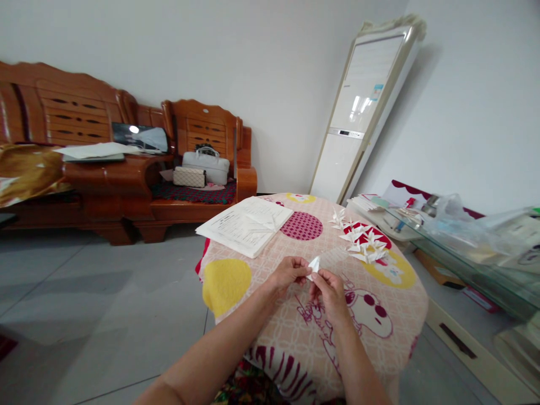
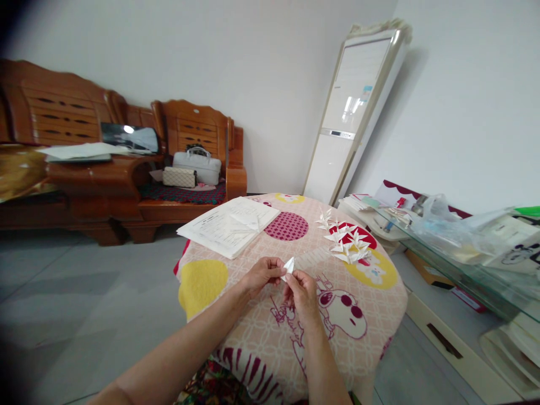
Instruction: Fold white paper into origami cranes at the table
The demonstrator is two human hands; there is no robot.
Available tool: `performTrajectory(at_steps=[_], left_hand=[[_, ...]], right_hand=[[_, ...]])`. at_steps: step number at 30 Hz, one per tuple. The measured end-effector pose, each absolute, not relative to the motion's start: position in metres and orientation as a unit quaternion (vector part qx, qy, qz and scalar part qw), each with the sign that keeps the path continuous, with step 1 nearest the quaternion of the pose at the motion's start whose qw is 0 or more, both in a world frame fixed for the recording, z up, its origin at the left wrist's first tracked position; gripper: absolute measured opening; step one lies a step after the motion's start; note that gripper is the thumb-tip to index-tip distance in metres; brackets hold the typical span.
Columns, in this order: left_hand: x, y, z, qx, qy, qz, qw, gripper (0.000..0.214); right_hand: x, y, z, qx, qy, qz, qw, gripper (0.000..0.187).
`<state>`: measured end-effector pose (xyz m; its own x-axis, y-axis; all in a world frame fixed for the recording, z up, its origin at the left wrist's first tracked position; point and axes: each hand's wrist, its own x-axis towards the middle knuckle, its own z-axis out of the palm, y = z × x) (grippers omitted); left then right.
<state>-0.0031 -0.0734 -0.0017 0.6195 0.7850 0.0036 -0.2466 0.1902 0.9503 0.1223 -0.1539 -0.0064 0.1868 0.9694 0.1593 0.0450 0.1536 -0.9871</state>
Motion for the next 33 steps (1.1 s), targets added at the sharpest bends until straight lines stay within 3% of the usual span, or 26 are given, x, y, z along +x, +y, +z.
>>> performTrajectory(at_steps=[33], left_hand=[[-0.0036,-0.079,0.0006,0.683,0.215,0.347,0.606,0.033]], right_hand=[[0.1268,-0.1551,-0.0113,-0.519,-0.474,0.385,0.599,0.033]])
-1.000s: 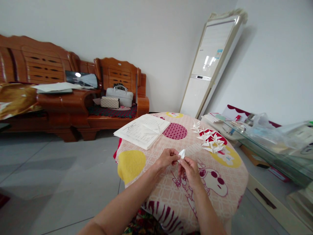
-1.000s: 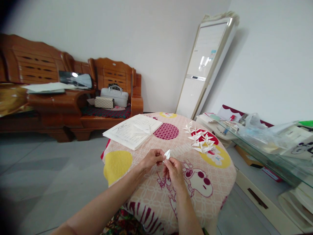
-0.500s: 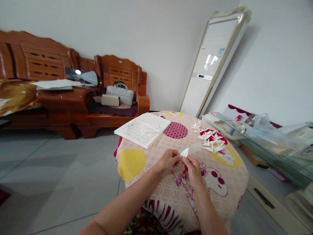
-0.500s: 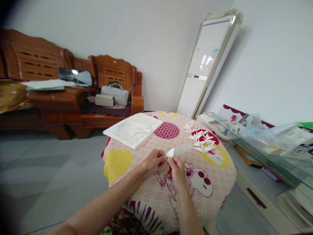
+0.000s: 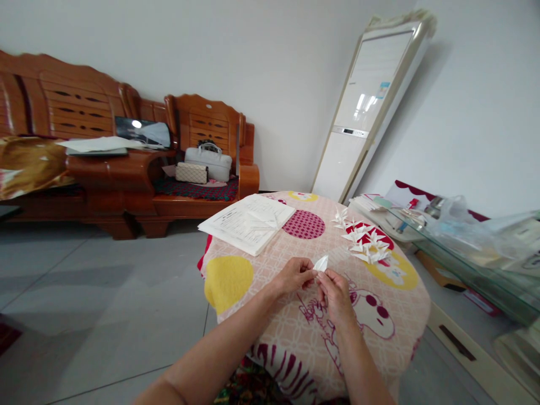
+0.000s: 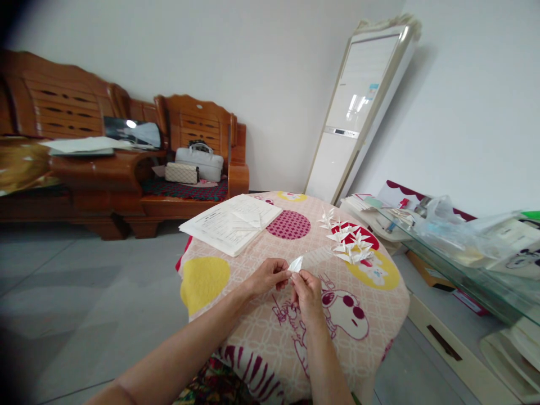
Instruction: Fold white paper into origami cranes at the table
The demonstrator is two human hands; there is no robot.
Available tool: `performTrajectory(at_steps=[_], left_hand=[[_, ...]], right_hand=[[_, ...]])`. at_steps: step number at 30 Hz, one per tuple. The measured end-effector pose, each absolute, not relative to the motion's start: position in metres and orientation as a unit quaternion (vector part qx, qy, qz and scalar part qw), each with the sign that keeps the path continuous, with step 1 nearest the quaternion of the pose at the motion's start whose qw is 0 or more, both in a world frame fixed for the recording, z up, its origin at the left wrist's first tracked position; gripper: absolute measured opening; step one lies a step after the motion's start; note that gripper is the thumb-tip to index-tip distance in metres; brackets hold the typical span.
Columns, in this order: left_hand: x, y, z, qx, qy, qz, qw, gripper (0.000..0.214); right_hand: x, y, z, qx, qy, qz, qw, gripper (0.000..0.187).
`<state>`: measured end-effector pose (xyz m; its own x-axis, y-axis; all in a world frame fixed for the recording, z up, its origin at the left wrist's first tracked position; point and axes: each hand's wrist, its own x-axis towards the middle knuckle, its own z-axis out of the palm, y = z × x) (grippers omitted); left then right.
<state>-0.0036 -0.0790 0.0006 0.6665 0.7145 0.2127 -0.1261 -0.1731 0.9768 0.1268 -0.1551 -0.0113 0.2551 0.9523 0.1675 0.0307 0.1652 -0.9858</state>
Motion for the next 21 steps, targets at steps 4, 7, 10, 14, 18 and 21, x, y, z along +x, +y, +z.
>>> performTrajectory(at_steps=[4,7,10,14,18,21], left_hand=[[-0.0058,-0.0775,0.0009,0.69,0.214,0.37,0.584,0.032],[-0.0074,-0.0759,-0.0005,0.692,0.202,0.379,0.58,0.032],[-0.007,-0.0771,-0.001,0.7,0.194,0.357,0.587,0.035],[-0.005,-0.0796,-0.0003,0.693,0.187,0.335,0.611,0.037],[-0.0054,-0.0765,-0.001,0.69,0.184,0.358,0.602,0.037],[-0.0067,-0.0726,-0.0033,0.692,0.177,0.359,0.601,0.036]], right_hand=[[0.1249,-0.1538,-0.0119,-0.5,-0.459,0.412,0.607,0.033],[0.1238,-0.1538,-0.0114,-0.504,-0.467,0.404,0.603,0.032],[0.1246,-0.1551,-0.0102,-0.512,-0.463,0.394,0.607,0.033],[0.1259,-0.1557,-0.0103,-0.515,-0.457,0.385,0.615,0.035],[0.125,-0.1542,-0.0122,-0.521,-0.482,0.361,0.605,0.033],[0.1255,-0.1544,-0.0121,-0.546,-0.529,0.296,0.578,0.034]])
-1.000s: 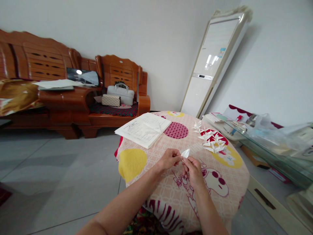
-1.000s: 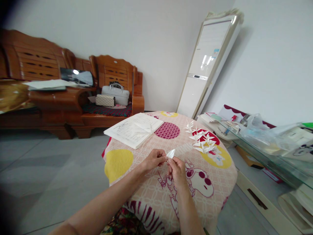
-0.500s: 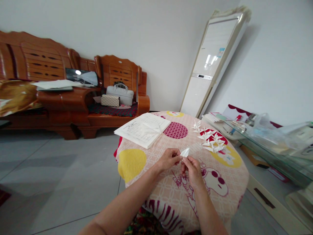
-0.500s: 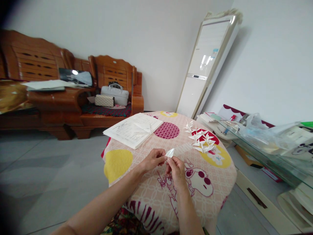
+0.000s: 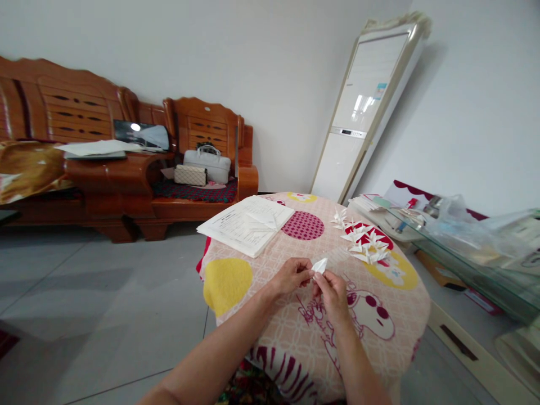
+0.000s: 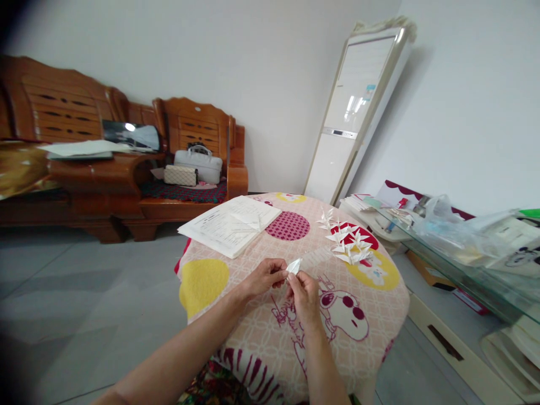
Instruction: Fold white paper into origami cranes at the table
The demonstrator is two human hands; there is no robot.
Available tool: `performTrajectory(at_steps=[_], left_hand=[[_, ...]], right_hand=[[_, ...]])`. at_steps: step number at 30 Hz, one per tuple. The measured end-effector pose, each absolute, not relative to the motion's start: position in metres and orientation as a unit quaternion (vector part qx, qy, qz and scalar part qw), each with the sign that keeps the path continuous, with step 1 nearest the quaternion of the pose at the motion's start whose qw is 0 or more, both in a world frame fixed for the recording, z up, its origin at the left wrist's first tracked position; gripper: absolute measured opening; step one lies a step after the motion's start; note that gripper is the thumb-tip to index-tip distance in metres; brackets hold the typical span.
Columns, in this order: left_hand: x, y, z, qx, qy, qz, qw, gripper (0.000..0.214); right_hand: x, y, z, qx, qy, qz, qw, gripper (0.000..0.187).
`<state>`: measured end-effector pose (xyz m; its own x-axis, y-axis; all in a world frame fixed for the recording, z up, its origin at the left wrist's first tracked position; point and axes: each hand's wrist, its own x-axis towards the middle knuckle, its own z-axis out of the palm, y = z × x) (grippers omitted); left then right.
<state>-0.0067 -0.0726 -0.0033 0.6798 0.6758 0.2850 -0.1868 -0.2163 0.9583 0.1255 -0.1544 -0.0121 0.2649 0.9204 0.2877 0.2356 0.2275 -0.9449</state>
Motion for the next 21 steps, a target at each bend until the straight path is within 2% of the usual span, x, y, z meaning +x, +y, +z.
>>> performTrajectory(at_steps=[6,21], left_hand=[[-0.0064,-0.0722,-0.0061,0.686,0.169,0.343,0.62,0.039],[0.0012,-0.0737,-0.0076,0.666,0.219,0.382,0.602,0.025]], right_hand=[[0.1294,-0.1567,-0.0105,-0.579,-0.576,0.183,0.547,0.039],[0.1277,-0.1524,-0.0122,-0.61,-0.586,0.088,0.526,0.037]])
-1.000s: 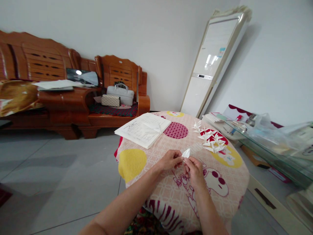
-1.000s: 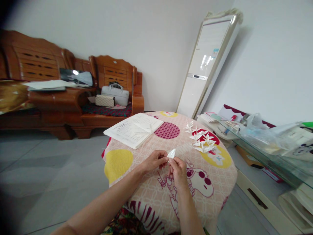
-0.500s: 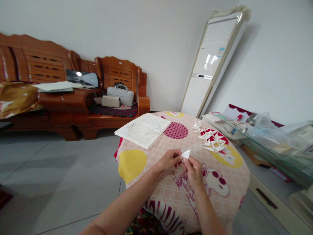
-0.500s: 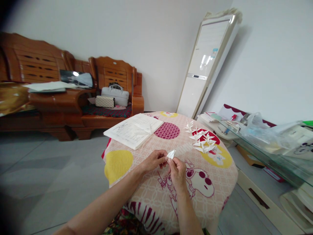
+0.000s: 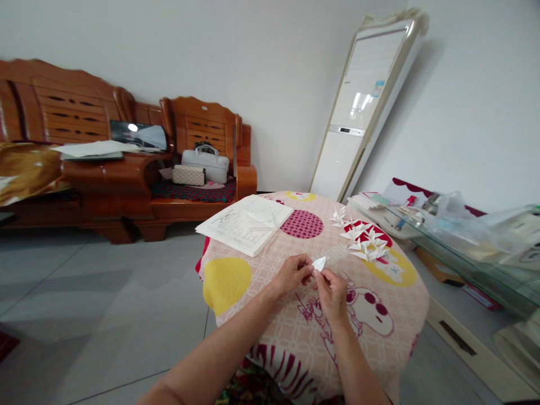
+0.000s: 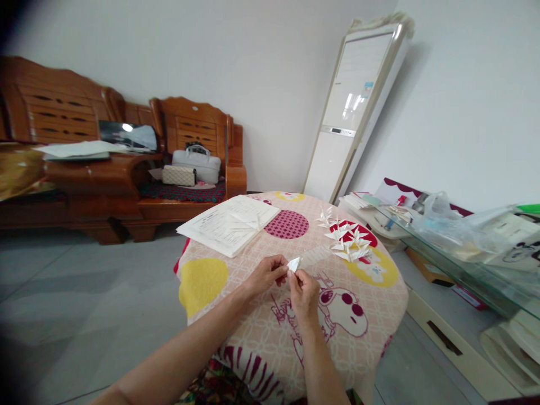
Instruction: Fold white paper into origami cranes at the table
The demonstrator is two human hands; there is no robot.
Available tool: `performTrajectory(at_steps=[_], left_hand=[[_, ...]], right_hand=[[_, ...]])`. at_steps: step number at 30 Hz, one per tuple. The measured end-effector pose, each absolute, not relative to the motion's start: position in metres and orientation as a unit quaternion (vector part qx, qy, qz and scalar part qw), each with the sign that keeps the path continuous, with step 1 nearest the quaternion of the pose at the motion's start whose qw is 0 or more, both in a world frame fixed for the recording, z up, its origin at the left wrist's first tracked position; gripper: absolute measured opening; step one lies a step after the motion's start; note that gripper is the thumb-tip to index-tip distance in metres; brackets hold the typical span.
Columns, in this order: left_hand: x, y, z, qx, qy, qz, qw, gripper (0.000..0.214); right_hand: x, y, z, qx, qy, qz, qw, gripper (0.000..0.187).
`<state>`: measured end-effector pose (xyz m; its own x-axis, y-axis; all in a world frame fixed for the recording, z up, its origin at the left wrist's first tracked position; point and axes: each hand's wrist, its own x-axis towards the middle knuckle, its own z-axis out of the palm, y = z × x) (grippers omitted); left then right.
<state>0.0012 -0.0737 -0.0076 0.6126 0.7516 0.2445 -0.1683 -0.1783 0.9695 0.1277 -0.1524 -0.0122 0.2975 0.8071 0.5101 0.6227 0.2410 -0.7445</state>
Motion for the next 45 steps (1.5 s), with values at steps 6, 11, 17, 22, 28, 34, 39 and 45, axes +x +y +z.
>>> performTrajectory(at_steps=[6,11,17,22,28,34,39,45], left_hand=[[-0.002,-0.078,-0.002,0.707,0.251,0.384,0.539,0.017],[0.0,-0.085,0.006,0.704,0.319,0.461,0.436,0.008],[0.003,-0.087,0.006,0.685,0.276,0.473,0.481,0.011],[0.006,-0.089,0.005,0.657,0.253,0.471,0.532,0.015],[0.009,-0.093,0.002,0.648,0.222,0.462,0.563,0.016],[0.009,-0.09,-0.003,0.624,0.206,0.46,0.597,0.022],[0.008,-0.085,-0.004,0.638,0.238,0.47,0.562,0.017],[0.005,-0.086,0.003,0.638,0.252,0.47,0.555,0.018]], right_hand=[[0.128,-0.152,-0.011,-0.606,-0.549,0.131,0.56,0.036],[0.131,-0.151,-0.014,-0.62,-0.532,0.079,0.572,0.032],[0.13,-0.151,-0.009,-0.591,-0.575,-0.041,0.564,0.03],[0.129,-0.151,-0.008,-0.572,-0.584,-0.087,0.569,0.024],[0.127,-0.151,-0.008,-0.575,-0.577,-0.144,0.561,0.018],[0.125,-0.151,-0.009,-0.572,-0.596,-0.153,0.542,0.016],[0.126,-0.151,-0.009,-0.567,-0.602,-0.107,0.551,0.016],[0.128,-0.151,-0.007,-0.554,-0.586,-0.014,0.591,0.015]])
